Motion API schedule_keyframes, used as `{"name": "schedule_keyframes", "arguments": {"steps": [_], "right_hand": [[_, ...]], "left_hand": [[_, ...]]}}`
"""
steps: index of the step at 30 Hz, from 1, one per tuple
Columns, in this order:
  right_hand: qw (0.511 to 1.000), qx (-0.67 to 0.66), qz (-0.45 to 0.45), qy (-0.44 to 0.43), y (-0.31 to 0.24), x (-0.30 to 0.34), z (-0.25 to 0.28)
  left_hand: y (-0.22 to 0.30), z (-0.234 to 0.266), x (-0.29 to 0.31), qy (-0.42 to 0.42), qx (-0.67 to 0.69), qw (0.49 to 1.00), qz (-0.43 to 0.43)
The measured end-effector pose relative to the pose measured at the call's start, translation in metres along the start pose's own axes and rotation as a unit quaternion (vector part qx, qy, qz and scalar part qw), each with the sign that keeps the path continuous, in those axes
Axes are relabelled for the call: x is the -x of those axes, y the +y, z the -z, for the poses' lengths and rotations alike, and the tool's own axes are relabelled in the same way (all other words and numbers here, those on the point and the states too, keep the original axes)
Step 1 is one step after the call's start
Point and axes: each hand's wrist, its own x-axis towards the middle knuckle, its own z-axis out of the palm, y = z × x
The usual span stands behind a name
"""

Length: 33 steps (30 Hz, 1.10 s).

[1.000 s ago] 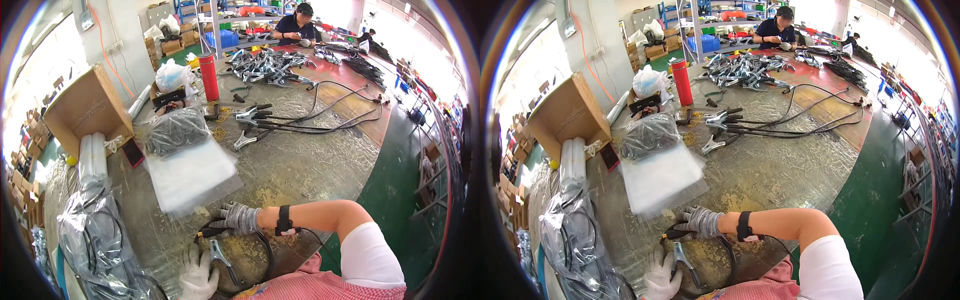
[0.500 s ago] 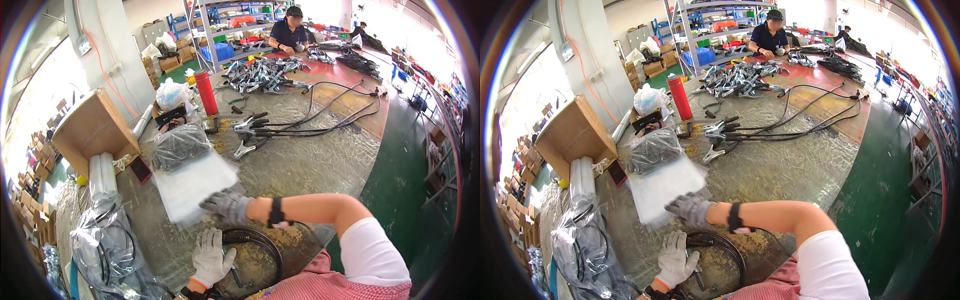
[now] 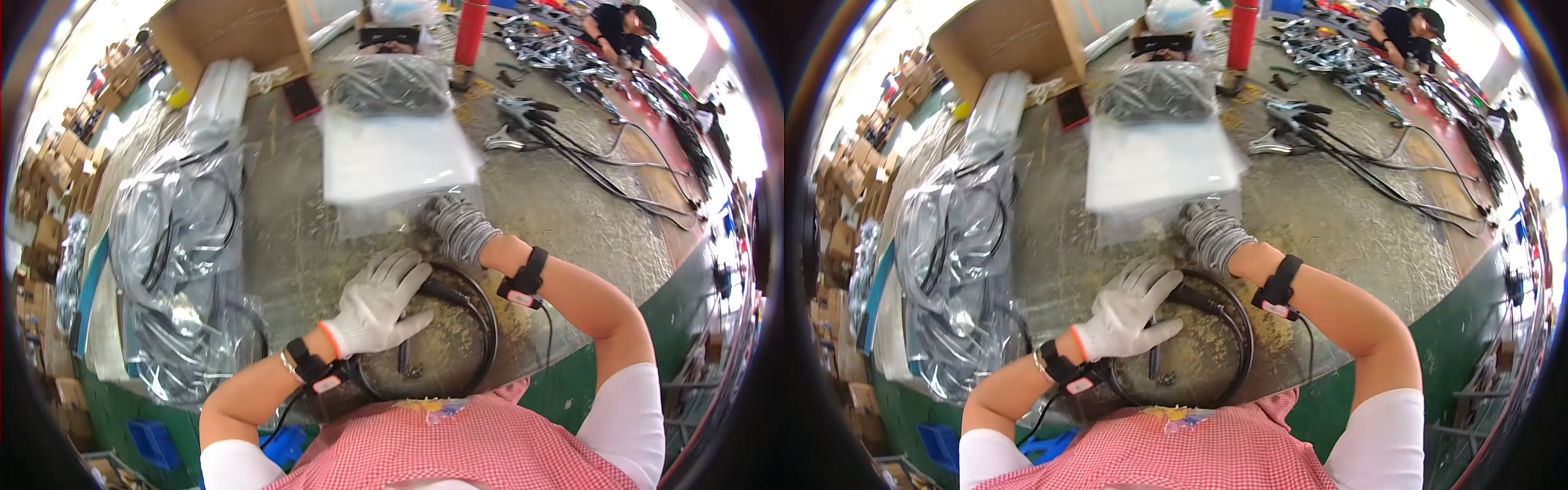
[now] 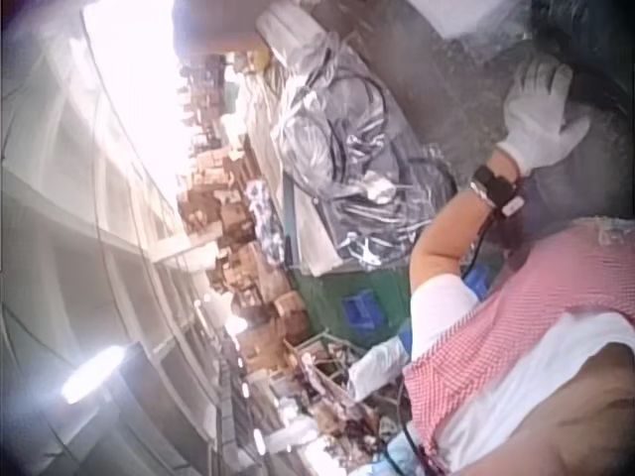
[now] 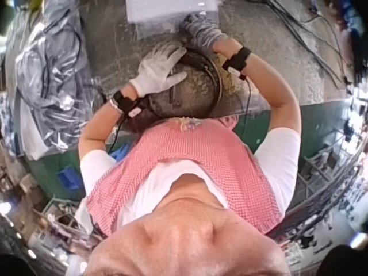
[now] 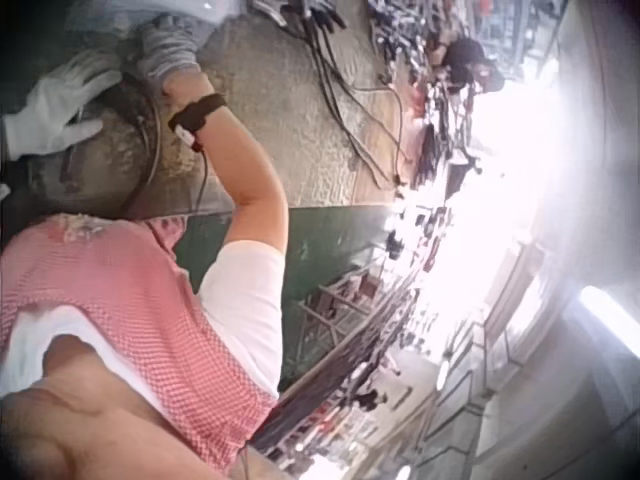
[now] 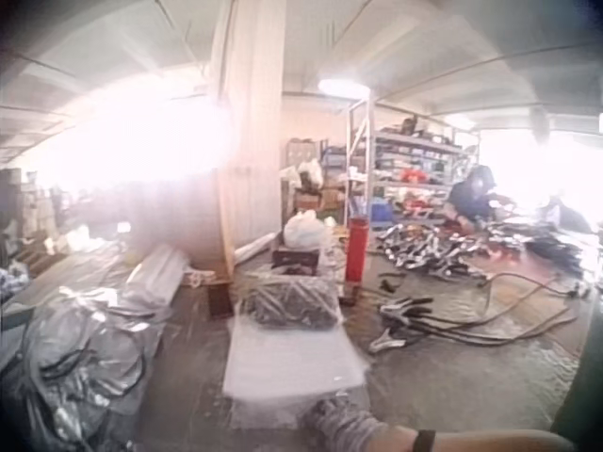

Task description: Packing coiled cables and metal clamps into plastic bags at a workstation.

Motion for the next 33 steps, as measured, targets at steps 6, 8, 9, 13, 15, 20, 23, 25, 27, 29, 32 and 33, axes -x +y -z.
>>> {"name": "schedule_keyframes", "arguments": {"steps": [6, 8, 9, 13, 15, 20, 23, 25, 27, 29, 32, 33], "right_hand": [[0.966, -0.165, -0.181, -0.084, 0.001, -0.027, -0.009], [0.950, -0.234, -0.202, -0.039, 0.005, -0.027, -0.010], [0.926, -0.303, -0.223, 0.009, 0.007, -0.025, -0.011], [0.987, -0.018, -0.127, 0.096, -0.002, -0.025, -0.018], [0.984, -0.064, -0.165, 0.025, 0.003, -0.038, -0.012], [0.910, -0.318, -0.266, -0.022, 0.017, -0.034, -0.020], [0.892, -0.364, -0.267, 0.018, 0.010, -0.024, -0.024], [0.888, -0.369, -0.274, -0.007, 0.005, -0.023, -0.025], [0.866, -0.412, -0.272, 0.077, 0.004, -0.016, -0.033], [0.886, -0.385, -0.251, 0.060, 0.016, -0.019, -0.038], [0.894, -0.372, -0.249, 0.015, 0.011, -0.020, -0.027], [0.888, -0.379, -0.261, 0.013, 0.011, -0.021, -0.026]], "left_hand": [[-0.009, -0.009, 0.011, -0.008, 0.054, 0.997, 0.048], [-0.005, -0.008, 0.013, -0.027, 0.033, 0.998, 0.054], [-0.002, -0.007, 0.013, -0.050, 0.010, 0.997, 0.060], [0.002, -0.005, 0.012, -0.062, -0.004, 0.996, 0.069], [-0.002, -0.005, 0.009, -0.048, 0.003, 0.997, 0.057], [0.004, -0.013, 0.001, 0.069, 0.132, 0.975, 0.166], [-0.005, -0.017, -0.009, 0.196, 0.345, 0.852, 0.341], [-0.012, -0.015, -0.006, 0.175, 0.431, 0.785, 0.409], [-0.009, -0.011, -0.012, 0.232, 0.220, 0.916, 0.242], [-0.004, 0.013, -0.022, 0.282, -0.067, 0.957, 0.025], [-0.010, 0.043, -0.049, 0.271, -0.244, 0.926, 0.097], [-0.027, 0.043, -0.054, 0.211, -0.274, 0.931, 0.114]]}}
